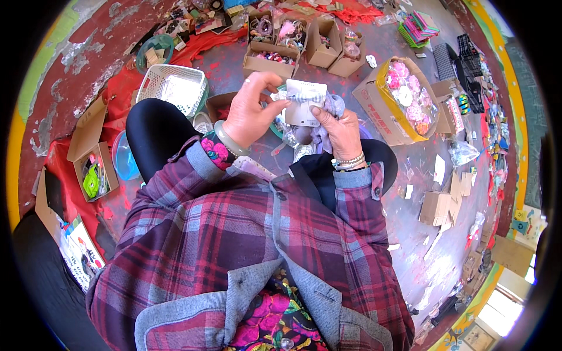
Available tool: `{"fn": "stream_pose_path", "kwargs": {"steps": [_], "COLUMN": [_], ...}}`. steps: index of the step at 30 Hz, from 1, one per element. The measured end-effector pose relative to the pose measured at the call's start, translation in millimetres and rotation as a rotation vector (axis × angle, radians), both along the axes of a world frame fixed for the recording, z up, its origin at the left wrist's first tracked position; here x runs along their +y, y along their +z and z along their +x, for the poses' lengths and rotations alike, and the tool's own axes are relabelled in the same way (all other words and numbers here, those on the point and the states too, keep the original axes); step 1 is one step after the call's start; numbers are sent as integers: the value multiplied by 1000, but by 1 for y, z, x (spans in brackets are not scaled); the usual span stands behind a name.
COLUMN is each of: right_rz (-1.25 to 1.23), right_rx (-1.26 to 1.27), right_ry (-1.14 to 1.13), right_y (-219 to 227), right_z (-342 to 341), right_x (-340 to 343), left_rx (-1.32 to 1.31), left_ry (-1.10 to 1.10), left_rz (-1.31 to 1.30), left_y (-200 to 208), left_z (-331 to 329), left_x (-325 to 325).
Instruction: The person sits on the floor and wipes small hair accessories with a cloth. They pick items one by one from a green basket, wipe them, and place them into a cardboard box.
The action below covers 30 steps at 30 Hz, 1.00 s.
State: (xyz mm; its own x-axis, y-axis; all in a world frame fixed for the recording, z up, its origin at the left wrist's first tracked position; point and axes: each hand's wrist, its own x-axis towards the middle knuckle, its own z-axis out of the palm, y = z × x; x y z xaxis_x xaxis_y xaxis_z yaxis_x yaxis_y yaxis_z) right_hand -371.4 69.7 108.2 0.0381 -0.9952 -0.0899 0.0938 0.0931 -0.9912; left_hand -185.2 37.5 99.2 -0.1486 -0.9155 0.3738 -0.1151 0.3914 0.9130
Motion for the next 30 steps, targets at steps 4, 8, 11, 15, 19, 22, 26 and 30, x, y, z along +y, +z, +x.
{"fn": "stream_pose_path", "kwargs": {"steps": [4, 8, 11, 15, 19, 22, 26, 30], "right_rz": [55, 59, 38, 92, 56, 71, 137, 102], "right_rx": [-16, -137, -177, -272, -421, -448, -431, -444], "right_ry": [-19, -54, -121, -252, -389, -409, -356, -570], "right_y": [-8, -5, 1, -2, -7, -17, -34, -19], "right_z": [-2, 2, 7, -1, -33, -59, -72, -99], "right_x": [-4, -12, -13, -19, -29, -30, -27, -11], "left_rx": [-375, -454, -500, -503, -502, -553, -711, -889], "left_ry": [-91, -96, -90, -41, 107, 155, 170, 137], "left_rz": [-358, -477, -602, -628, -364, -106, 145, 328], "left_y": [2, 0, 14, 6, -22, -51, -101, -147], "left_z": [4, 2, 1, 2, 22, 43, 71, 85], "left_x": [-12, -26, -26, -28, -40, -56, -67, -72]}}
